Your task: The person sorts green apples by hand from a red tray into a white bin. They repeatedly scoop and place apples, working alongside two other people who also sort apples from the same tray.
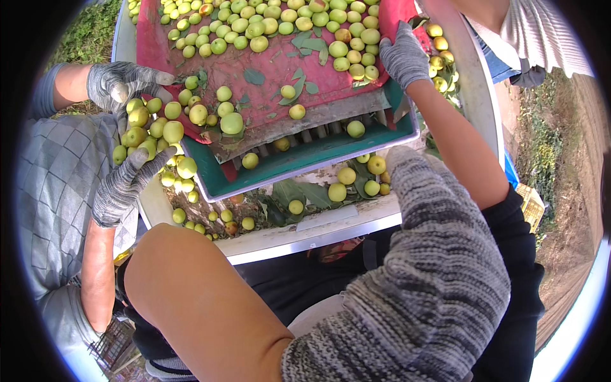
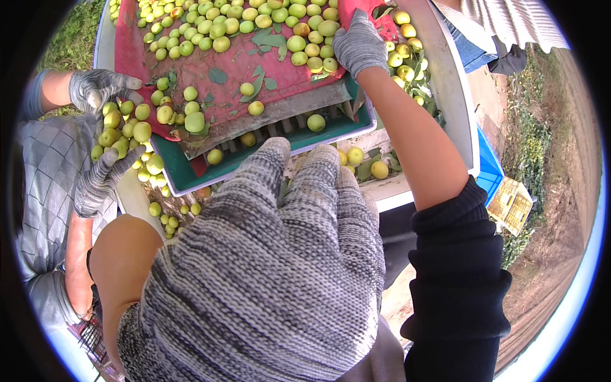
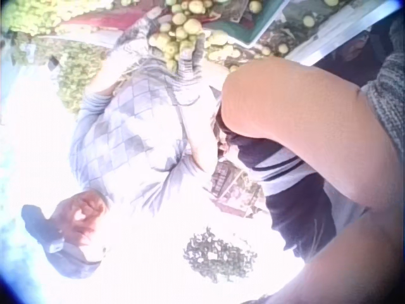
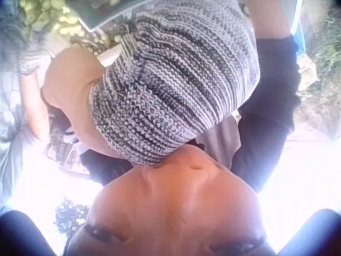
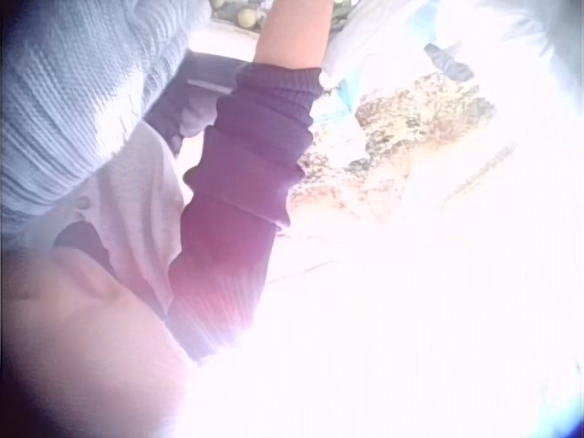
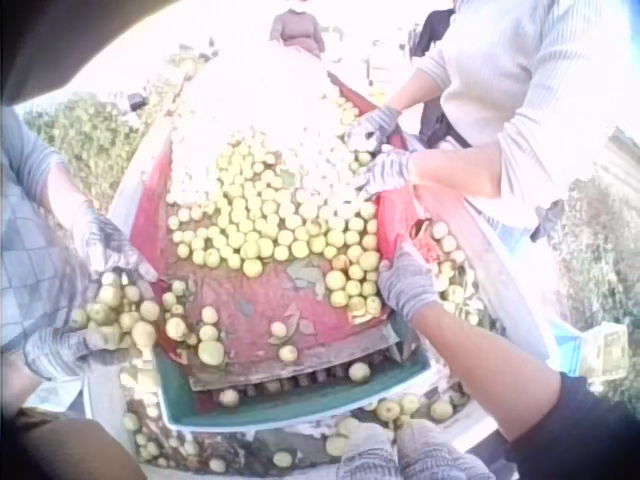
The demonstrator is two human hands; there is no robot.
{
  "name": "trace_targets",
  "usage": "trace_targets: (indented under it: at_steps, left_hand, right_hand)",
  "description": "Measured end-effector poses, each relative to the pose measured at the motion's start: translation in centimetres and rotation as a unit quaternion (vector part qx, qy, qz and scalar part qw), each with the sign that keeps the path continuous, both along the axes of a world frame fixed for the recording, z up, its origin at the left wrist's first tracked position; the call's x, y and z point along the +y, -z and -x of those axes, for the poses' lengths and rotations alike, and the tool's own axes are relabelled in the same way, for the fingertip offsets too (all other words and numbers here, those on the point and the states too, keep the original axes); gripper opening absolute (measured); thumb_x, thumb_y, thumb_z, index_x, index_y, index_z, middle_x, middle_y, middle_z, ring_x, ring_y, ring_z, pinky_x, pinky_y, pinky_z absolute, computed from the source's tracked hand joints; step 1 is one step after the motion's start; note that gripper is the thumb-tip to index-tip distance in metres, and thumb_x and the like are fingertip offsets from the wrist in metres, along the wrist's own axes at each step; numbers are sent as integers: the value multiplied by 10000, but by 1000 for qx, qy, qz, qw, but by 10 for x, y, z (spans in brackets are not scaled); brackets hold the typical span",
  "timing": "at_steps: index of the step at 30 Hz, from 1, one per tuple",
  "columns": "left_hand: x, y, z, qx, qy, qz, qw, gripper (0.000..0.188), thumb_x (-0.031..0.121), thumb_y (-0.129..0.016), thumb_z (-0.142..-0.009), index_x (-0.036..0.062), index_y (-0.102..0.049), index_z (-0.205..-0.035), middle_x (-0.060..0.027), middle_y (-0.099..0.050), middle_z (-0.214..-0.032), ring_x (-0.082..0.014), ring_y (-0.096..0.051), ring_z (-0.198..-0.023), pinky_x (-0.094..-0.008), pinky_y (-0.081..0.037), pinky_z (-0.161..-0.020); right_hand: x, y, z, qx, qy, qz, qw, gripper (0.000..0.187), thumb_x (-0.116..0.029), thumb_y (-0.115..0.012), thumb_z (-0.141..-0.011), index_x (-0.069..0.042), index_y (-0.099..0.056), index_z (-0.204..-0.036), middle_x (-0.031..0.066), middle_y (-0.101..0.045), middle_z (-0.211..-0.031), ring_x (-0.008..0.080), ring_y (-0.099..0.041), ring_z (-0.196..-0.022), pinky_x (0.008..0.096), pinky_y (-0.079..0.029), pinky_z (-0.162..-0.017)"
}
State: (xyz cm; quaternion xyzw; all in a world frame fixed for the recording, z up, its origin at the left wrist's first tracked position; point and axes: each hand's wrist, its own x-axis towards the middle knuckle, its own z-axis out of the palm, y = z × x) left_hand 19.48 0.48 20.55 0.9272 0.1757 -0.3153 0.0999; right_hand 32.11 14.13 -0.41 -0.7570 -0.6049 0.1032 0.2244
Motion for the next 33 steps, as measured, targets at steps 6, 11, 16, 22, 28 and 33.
trace_targets:
  at_steps: [6,11,16,22,28,33]
  left_hand:
    - [10,9,-2,19,-31,38,999,402,358,-556,-918,53,-613,-1174,-166,-627,-1135,-260,-618,-1071,-418,-508,-902]
    - [65,45,16,-59,-196,44,978,366,333,-558,-915,49,-628,-1136,-160,-640,-1097,-259,-642,-1024,-417,-523,-874]
    - [190,151,68,-348,-318,-396,788,544,471,-605,-867,154,-565,-1307,-179,-543,-1271,-345,-492,-1215,-469,-448,-980]
    - [252,189,2,-213,-449,-132,858,618,514,-582,-844,187,-521,-1364,-169,-534,-1366,-316,-497,-1275,-439,-365,-1081]
    - [214,189,21,-296,-337,-257,856,614,631,-604,-808,320,-556,-1335,-138,-442,-1427,-373,-467,-1261,-479,-418,-1042]
    - [175,206,104,-404,-268,-173,857,495,500,-604,-869,235,-606,-1287,-110,-486,-1394,-349,-458,-1274,-487,-402,-1048]
  right_hand:
    - [-3,-7,2,10,-7,-2,1000,480,-284,-542,-887,-6,-441,-1265,260,-592,-1177,407,-596,-1091,498,-458,-943]
    - [-4,-8,2,50,-2,25,998,450,-278,-539,-892,0,-449,-1234,258,-597,-1162,403,-597,-1083,495,-464,-929]
    - [-5,-3,3,-7,-16,-20,1000,536,-278,-543,-898,12,-410,-1328,249,-575,-1218,384,-579,-1129,473,-457,-966]
    - [-5,-3,1,-2,-23,-1,1000,578,-276,-537,-899,24,-378,-1367,256,-562,-1240,377,-575,-1140,460,-458,-973]
    - [-6,-9,2,33,-13,-3,999,572,-265,-539,-896,9,-391,-1375,275,-548,-1259,400,-572,-1138,467,-448,-983]
    - [-6,-6,3,78,1,16,997,598,-234,-563,-892,33,-373,-1392,293,-508,-1315,409,-526,-1209,460,-416,-1028]
